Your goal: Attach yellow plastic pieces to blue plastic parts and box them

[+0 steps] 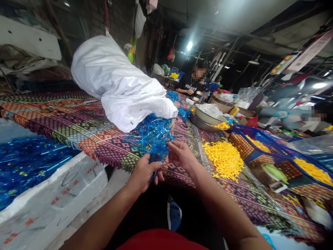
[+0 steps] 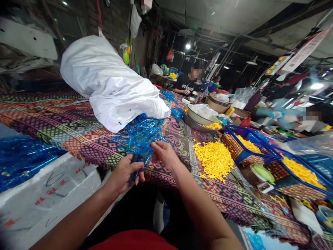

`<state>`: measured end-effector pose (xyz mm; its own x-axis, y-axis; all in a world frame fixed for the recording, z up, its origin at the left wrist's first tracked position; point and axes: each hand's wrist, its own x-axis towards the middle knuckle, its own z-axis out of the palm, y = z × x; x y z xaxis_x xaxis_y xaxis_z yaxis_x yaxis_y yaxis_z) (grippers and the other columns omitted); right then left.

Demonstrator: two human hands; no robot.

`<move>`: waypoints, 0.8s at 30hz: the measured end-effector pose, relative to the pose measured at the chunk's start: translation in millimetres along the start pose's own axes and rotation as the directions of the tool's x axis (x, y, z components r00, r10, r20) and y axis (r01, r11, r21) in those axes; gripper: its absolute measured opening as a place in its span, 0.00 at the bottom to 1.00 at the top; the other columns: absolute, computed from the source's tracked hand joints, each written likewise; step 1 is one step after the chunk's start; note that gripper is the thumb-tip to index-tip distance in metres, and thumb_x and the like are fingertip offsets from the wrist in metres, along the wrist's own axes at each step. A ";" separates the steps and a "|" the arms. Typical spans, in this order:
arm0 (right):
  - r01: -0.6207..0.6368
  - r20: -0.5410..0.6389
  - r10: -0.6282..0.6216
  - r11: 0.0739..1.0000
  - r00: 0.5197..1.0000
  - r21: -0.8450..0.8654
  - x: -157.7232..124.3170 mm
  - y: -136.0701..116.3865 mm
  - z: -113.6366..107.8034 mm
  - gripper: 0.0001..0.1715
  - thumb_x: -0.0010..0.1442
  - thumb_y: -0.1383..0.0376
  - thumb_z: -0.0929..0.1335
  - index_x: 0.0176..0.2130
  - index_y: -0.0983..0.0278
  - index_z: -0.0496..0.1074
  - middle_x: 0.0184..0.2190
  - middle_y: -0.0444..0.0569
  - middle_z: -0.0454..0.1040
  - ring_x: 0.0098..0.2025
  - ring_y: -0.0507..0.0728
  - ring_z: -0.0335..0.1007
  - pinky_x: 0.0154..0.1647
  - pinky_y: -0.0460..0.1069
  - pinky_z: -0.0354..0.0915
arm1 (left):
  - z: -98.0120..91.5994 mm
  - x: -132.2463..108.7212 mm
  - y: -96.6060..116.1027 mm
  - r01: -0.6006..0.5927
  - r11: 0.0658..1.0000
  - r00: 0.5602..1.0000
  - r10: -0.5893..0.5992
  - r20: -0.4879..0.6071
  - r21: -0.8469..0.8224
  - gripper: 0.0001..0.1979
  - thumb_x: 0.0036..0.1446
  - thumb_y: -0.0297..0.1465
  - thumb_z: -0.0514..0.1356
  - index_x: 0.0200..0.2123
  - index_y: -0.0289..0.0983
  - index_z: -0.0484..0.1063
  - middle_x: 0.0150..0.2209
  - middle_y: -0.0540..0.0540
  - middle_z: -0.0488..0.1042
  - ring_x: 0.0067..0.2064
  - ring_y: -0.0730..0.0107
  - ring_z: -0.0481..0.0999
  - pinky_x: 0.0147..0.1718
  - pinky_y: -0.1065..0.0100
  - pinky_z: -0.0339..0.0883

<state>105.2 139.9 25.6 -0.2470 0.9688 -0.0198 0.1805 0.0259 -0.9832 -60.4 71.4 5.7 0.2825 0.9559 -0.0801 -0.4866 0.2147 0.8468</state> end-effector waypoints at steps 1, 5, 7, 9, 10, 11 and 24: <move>0.046 -0.117 -0.071 0.977 0.991 -0.208 10.6 3.4 -13.4 0.18 0.56 0.50 0.63 0.30 0.62 0.67 0.13 0.40 0.66 0.15 0.50 0.61 0.15 0.44 0.55 | -2.9 -0.2 2.9 -0.009 1.000 1.000 0.008 -0.014 -0.025 0.13 0.46 0.35 0.62 0.32 0.35 0.62 0.22 0.51 0.70 0.18 0.71 0.72 0.10 0.76 0.57; 0.042 -0.244 -0.224 0.810 0.943 -0.584 48.9 20.4 -62.1 0.06 0.47 0.63 0.70 0.29 0.61 0.72 0.23 0.45 0.74 0.26 0.54 0.67 0.28 0.47 0.62 | -9.8 -2.2 11.9 -0.070 0.994 0.995 0.063 -0.077 -0.088 0.12 0.47 0.35 0.62 0.30 0.35 0.62 0.24 0.51 0.69 0.19 0.70 0.73 0.12 0.75 0.60; 0.054 -0.199 -0.231 0.770 0.952 -0.636 59.0 28.5 -72.5 0.11 0.40 0.71 0.72 0.29 0.60 0.74 0.27 0.45 0.76 0.32 0.55 0.69 0.35 0.48 0.62 | -10.7 -3.1 12.9 -0.075 0.992 0.993 0.066 -0.096 -0.101 0.11 0.48 0.34 0.61 0.30 0.35 0.62 0.24 0.52 0.69 0.20 0.69 0.74 0.13 0.73 0.63; 0.075 -0.154 -0.242 0.730 0.958 -0.679 62.5 34.5 -74.8 0.14 0.39 0.75 0.70 0.29 0.60 0.75 0.29 0.46 0.76 0.35 0.56 0.69 0.40 0.48 0.61 | -11.3 -3.7 12.1 -0.075 0.991 0.992 0.063 -0.106 -0.108 0.10 0.49 0.33 0.61 0.31 0.35 0.62 0.24 0.52 0.69 0.21 0.68 0.74 0.14 0.72 0.64; 0.083 -0.140 -0.248 0.714 0.959 -0.695 62.3 36.4 -74.5 0.14 0.40 0.75 0.70 0.29 0.61 0.75 0.30 0.46 0.76 0.36 0.57 0.69 0.42 0.49 0.61 | -11.8 -3.9 11.5 -0.073 0.992 0.992 0.061 -0.108 -0.108 0.10 0.49 0.32 0.61 0.31 0.35 0.62 0.24 0.52 0.69 0.21 0.68 0.74 0.14 0.72 0.64; 0.090 -0.132 -0.256 0.700 0.958 -0.708 61.0 37.5 -74.0 0.13 0.42 0.74 0.69 0.30 0.61 0.75 0.31 0.47 0.76 0.37 0.57 0.69 0.43 0.50 0.61 | -12.4 -4.0 10.9 -0.070 0.992 0.992 0.058 -0.109 -0.105 0.10 0.48 0.32 0.61 0.32 0.35 0.62 0.23 0.52 0.70 0.21 0.67 0.74 0.15 0.72 0.64; 0.310 -0.073 -0.462 0.695 0.884 -0.649 13.4 27.6 -52.4 0.17 0.50 0.67 0.68 0.43 0.59 0.73 0.37 0.47 0.75 0.41 0.58 0.69 0.43 0.53 0.63 | -0.4 -5.8 9.5 -0.072 0.996 0.987 0.063 -0.147 -0.056 0.14 0.46 0.32 0.63 0.36 0.35 0.63 0.21 0.48 0.73 0.22 0.66 0.74 0.20 0.67 0.70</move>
<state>156.8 166.5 7.7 -0.2324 0.8622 0.4502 0.6663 0.4783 -0.5721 -67.0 67.9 14.0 0.1264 0.9866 -0.1031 -0.5512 0.1563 0.8196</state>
